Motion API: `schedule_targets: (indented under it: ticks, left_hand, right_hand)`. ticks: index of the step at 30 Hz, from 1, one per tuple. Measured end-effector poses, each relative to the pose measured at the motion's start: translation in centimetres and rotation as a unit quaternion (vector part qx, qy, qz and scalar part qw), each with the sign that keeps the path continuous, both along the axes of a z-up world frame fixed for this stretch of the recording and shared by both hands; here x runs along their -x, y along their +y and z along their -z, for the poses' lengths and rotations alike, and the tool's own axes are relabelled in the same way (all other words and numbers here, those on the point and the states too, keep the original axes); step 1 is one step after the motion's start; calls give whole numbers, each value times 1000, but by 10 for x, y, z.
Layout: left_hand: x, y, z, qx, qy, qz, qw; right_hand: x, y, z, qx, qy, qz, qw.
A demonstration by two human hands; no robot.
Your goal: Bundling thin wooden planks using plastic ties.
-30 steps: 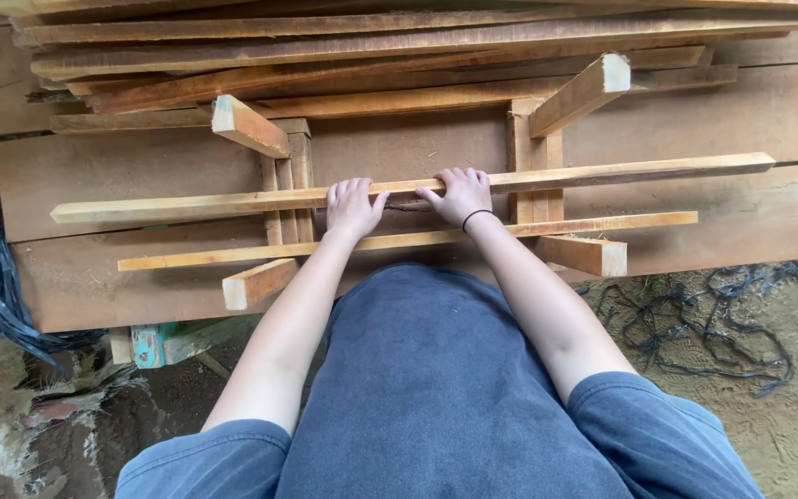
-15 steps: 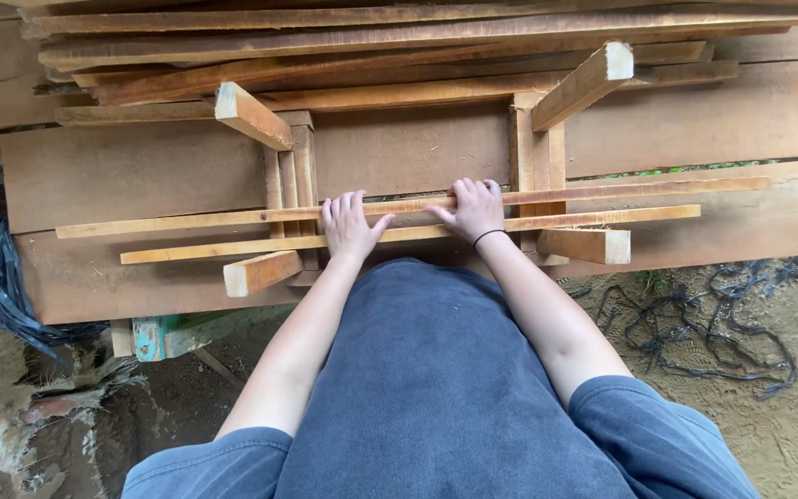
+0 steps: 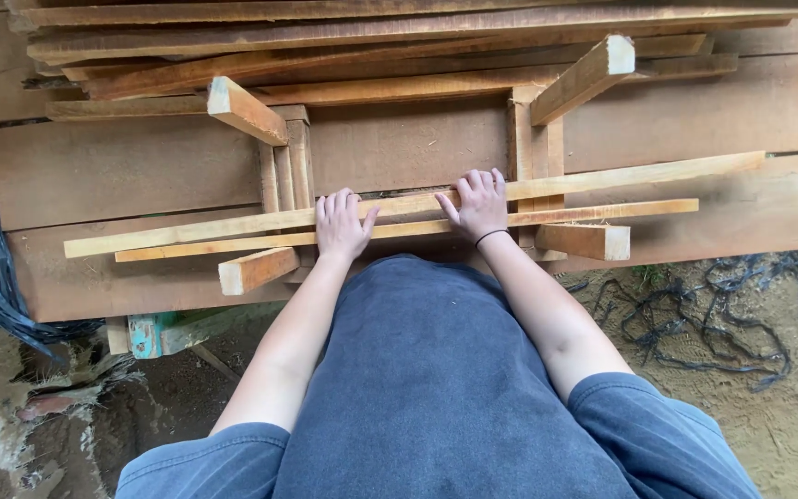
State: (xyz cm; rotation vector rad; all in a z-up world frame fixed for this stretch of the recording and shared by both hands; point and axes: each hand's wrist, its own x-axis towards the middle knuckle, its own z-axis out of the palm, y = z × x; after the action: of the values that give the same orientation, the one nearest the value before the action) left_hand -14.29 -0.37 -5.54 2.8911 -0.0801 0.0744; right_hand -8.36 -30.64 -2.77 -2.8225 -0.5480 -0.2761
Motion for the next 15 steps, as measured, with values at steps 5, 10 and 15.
schedule_targets:
  ticks: [5,10,15]
  left_hand:
    - [13,2,-9,-12,-98,21,995]
    - [32,5,-9,2,-114,43,993]
    - [24,8,20,35,-86,34,995]
  right_hand:
    - [2,0,5,-19,-43,-31,998]
    - [22,-5,-8,-38,-54,-64,996]
    - [18,-7,-9,-41,-18,-54,998]
